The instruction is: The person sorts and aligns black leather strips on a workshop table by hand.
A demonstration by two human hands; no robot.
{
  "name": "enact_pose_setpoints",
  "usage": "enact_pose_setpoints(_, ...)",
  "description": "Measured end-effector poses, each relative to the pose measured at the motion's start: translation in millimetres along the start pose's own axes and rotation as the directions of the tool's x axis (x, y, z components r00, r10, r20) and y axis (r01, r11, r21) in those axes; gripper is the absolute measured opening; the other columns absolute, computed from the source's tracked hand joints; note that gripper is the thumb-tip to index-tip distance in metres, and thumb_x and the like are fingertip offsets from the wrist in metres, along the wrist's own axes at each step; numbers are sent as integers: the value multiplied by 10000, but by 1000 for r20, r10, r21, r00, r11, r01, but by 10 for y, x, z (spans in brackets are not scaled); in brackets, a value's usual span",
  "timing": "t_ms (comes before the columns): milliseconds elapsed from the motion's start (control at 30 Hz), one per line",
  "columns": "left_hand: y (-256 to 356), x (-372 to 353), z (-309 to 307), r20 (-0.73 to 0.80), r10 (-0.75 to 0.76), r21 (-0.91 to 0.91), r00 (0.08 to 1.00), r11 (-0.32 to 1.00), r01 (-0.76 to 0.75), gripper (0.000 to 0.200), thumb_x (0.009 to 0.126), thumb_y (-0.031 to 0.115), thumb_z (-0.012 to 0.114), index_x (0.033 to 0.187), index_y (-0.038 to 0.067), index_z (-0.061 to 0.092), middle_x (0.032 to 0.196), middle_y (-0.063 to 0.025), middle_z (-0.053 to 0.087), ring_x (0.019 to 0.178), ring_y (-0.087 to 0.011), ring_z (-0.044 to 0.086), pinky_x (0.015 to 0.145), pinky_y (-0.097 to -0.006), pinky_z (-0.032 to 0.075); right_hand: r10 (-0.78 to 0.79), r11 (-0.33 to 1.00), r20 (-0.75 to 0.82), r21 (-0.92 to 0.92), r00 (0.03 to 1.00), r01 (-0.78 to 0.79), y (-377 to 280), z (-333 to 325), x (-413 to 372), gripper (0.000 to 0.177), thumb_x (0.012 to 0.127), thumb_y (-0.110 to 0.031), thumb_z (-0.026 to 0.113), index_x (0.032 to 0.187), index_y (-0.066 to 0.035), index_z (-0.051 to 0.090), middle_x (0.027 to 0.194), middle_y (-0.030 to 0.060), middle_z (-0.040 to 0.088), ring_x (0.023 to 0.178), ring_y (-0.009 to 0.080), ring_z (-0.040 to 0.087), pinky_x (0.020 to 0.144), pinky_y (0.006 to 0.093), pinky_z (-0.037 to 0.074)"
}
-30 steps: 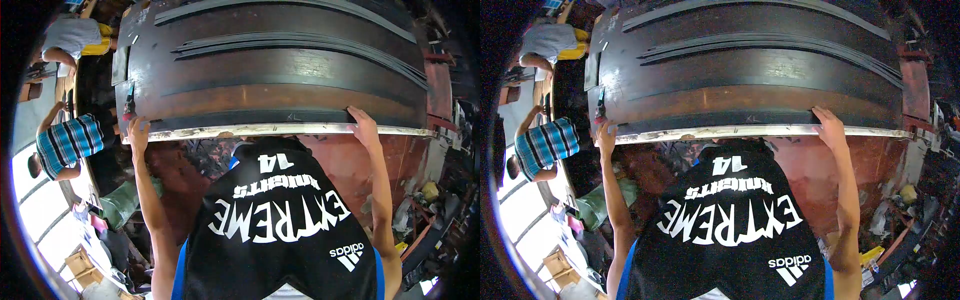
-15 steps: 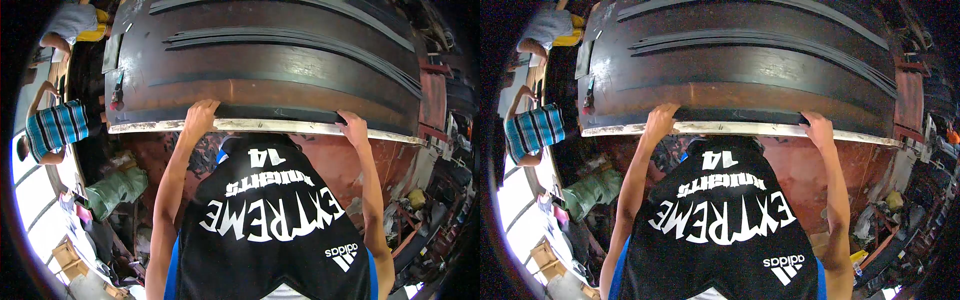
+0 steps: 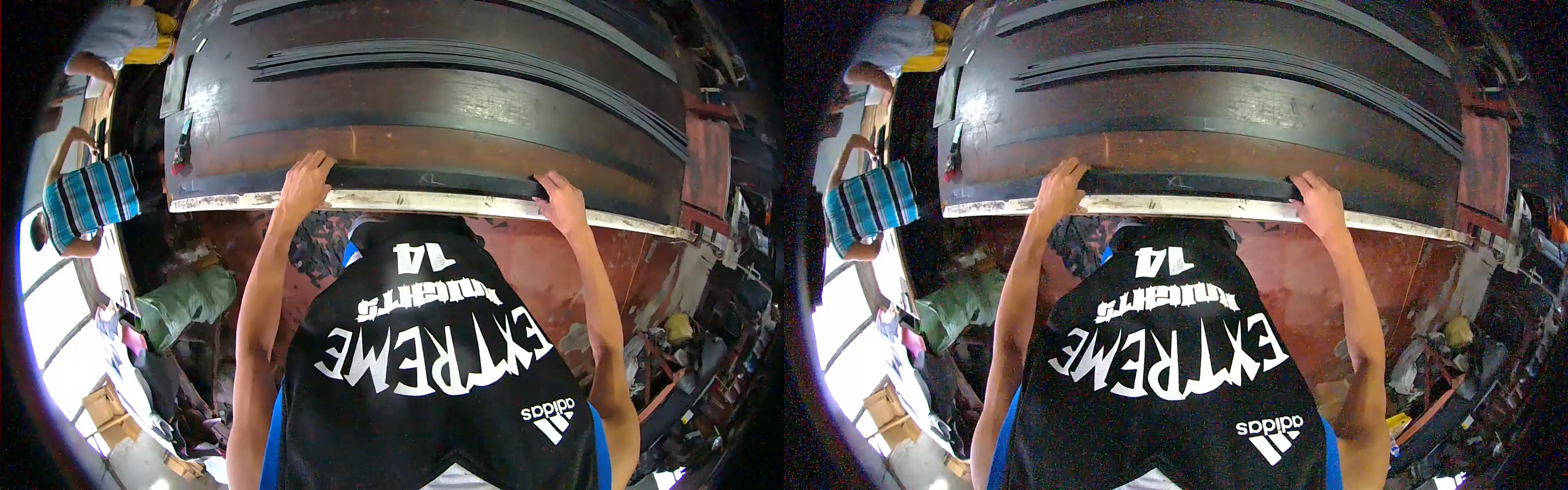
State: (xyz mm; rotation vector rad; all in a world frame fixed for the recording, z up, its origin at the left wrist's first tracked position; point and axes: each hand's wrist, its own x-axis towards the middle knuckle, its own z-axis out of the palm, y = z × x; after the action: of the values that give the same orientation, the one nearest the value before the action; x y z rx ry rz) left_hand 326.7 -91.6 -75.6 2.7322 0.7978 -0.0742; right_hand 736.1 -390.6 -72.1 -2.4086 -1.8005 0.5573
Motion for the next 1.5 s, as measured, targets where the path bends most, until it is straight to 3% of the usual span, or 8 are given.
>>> enact_pose_setpoints(133,-32,41,5,26,-10,-20,1000,1000,10,405,651,39,710,1049,32,631,1007,-121,596,1004,-327,595,867,-438,514,-46,998,3,45,999,46,73,-10,51,457,711,-128,781,1144,-68,648,1010,91,596,1017,309,616,827,419,531)
enact_pose_setpoints(200,-40,57,-4,95,-30,-14,995,999,32,431,668,64,717,1090,32,637,1088,-126,615,1054,-331,594,912,-437,505,6,999,116,38,993,-11,73,-47,65,442,725,-173,777,1136,-75,649,1132,85,611,1087,301,600,892,428,527)
enact_pose_setpoints(367,-75,-10,64,97,-96,38,991,995,93,519,682,106,738,1187,49,635,1280,-152,600,1189,-348,558,1002,-442,471,-26,1000,32,10,999,25,178,139,14,470,724,-180,772,1165,-85,640,1363,111,551,1188,316,570,986,440,492)
enact_pose_setpoints(500,64,69,-58,77,-65,-17,995,998,67,438,656,43,667,1092,36,621,1097,-153,600,1059,-378,575,893,-455,488,16,1000,19,-18,1000,-16,198,-36,-60,455,721,-175,768,1146,-86,631,1230,98,591,1154,313,577,930,436,509)
enact_pose_setpoints(867,80,41,-46,15,-50,-29,999,998,50,488,654,-5,628,1142,10,605,1081,-173,585,1027,-403,559,881,-461,476,190,948,-21,-255,982,-189,1492,-338,-713,351,739,-38,643,1089,-71,653,1044,120,686,997,319,653,806,446,551)
enact_pose_setpoints(1133,74,61,-65,29,-19,-60,999,998,20,469,655,-15,633,1123,0,597,1088,-181,578,1043,-414,552,883,-457,472,441,848,61,-355,895,-394,2374,-476,-1050,507,738,-147,769,1229,-122,645,1163,136,675,1040,324,651,870,433,544)
enact_pose_setpoints(1367,66,28,-34,20,-36,-13,999,999,36,482,645,-22,657,1122,5,590,1095,-178,575,1029,-406,555,871,-454,472,505,825,159,-377,848,-421,2365,-595,-1020,498,770,-171,752,1254,-131,641,1225,105,664,1066,314,646,885,428,544)
enact_pose_setpoints(1500,49,46,-34,62,-62,-38,996,997,64,471,645,-23,659,1110,4,587,1095,-179,574,1022,-407,554,869,-457,470,428,860,60,-333,902,-387,2449,-614,-1127,479,766,-109,722,1239,-117,648,1267,105,645,1113,306,631,911,421,539)
